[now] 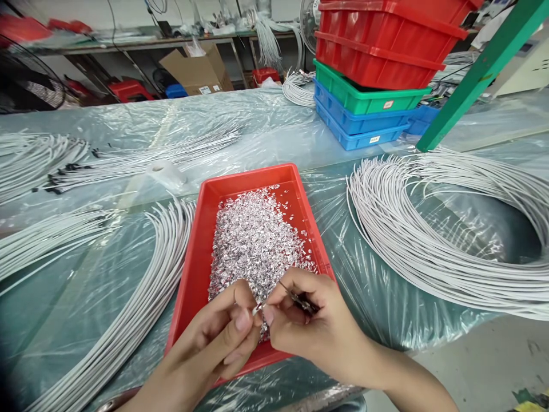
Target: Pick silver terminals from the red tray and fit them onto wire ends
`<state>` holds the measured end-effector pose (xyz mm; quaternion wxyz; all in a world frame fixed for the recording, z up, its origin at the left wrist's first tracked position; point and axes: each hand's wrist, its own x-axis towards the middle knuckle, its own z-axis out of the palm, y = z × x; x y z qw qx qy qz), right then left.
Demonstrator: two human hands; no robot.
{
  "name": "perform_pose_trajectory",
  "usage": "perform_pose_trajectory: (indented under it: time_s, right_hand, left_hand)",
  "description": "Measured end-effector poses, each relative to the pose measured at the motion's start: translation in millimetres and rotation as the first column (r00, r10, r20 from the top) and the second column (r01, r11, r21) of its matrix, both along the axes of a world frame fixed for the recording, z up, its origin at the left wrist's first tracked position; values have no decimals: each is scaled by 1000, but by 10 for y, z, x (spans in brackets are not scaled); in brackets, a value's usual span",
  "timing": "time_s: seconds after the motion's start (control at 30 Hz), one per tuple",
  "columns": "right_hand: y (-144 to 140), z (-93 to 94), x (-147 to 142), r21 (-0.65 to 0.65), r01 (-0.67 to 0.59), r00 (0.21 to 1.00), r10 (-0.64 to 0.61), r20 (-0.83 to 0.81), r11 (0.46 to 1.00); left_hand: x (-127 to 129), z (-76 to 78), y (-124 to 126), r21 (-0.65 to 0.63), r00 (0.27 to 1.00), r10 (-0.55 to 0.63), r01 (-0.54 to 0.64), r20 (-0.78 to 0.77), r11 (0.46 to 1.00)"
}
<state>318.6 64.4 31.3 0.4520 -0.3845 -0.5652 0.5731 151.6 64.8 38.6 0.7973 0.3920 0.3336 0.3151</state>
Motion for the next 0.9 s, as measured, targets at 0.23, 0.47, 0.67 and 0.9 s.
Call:
perform_pose_trajectory:
  time_s: [0.23,0.47,0.67,0.9]
  right_hand:
    - [-16,-15,7,1,-5,1000,5,14,1000]
    - [-5,-7,-6,8,10,1000,-11,18,1000]
    - [-8,-7,-1,-12,1,1000,-1,30,1000]
    - [-12,2,0,-33,6,999,-4,41,999]
  left_hand:
    - [18,-10,-9,-34,1000,5,-5,-1,999]
    - [-7,-33,-21,-46,1000,-7,7,-4,999]
    - [4,-23,-4,-78,1000,-18,18,4,997]
    - [0,-47,2,-66,997,-50,53,53,996]
